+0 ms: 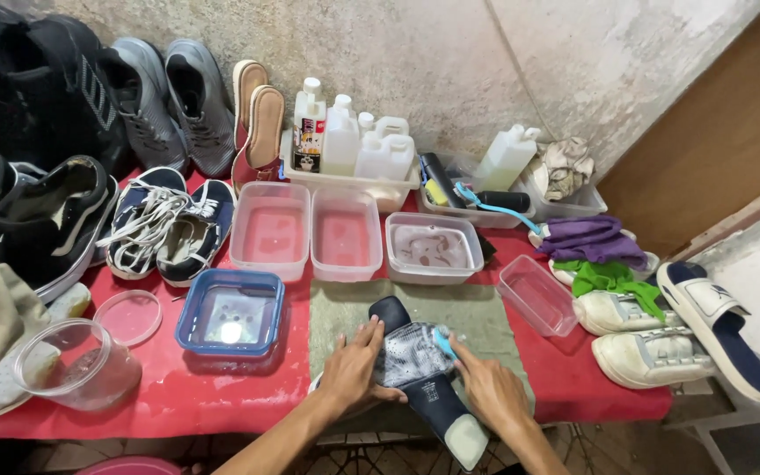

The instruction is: The person is using a toothbrush to scrub cleaning solution onto a blue sandal, systematically cleaning the outer surface.

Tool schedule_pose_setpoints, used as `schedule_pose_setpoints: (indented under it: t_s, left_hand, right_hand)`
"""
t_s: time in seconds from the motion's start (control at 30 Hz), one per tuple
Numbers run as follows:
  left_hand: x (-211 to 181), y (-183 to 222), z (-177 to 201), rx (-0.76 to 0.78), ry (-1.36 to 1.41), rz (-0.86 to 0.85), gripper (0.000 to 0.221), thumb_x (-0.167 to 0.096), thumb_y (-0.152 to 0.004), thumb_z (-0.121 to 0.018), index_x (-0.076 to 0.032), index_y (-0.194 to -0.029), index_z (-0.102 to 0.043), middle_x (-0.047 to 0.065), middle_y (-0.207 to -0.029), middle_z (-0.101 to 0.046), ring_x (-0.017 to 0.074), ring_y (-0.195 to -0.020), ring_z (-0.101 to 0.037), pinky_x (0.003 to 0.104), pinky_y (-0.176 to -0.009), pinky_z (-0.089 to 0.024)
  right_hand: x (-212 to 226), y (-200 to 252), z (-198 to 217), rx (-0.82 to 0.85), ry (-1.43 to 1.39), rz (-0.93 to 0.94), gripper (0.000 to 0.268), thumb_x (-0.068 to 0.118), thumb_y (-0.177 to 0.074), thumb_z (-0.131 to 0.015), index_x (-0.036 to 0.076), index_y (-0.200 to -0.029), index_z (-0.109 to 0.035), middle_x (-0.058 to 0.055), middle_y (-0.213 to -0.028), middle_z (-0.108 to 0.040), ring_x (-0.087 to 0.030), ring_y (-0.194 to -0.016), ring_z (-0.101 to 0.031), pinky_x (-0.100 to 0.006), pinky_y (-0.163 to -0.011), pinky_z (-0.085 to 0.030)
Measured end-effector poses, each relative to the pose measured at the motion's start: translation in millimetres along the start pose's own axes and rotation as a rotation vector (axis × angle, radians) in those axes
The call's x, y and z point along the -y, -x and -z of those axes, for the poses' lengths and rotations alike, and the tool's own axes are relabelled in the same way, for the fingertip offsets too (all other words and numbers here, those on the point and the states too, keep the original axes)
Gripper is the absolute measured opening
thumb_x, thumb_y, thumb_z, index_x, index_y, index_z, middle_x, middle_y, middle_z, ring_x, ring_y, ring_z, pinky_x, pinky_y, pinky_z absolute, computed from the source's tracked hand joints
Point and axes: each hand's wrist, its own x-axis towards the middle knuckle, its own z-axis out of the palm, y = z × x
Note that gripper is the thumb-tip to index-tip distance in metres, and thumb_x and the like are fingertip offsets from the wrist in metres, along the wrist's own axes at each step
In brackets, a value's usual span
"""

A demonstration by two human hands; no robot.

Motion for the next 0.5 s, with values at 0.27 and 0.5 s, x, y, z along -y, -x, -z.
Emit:
schedule_pose_setpoints:
  t_s: [0.27, 0.5]
  left_hand:
    - [2.6, -0.9, -5.1, 0.008, -0.032, -0.032, 0.148, -0.079, -0.064, -0.081, -0.002, -0.162, -0.001, 0.019, -0.17, -0.007, 0.0406, -0.154, -0.02, 0.064, -0.121, -0.015]
    - [-10.8, 4.8, 15.8, 0.069, 0.015, -0.008, 0.147, -0.074, -0.062, -0.083, 0.001, -0.161, -0.003, 0.019, -0.17, -0.008, 0.039, -0.155, -0.016, 0.064, -0.122, -0.011]
  right_hand:
    - [-9.9, 5.1, -3.6, 0.034, -0.059, 0.079, 0.054, 0.044, -0.103, -0.044, 0.052, -0.155, -0.034, -0.021, -0.083, -0.071, -0.046, -0.08, -0.069, -0.054, -0.067, -0.05]
    - [15.4, -18.2, -1.1, -0.046, -0.072, 0.097, 0.052, 0.039, -0.105, -0.044, 0.04, -0.156, -0.037, -0.019, -0.07, -0.069, -0.042, -0.064, -0.068, -0.052, -0.058, -0.048]
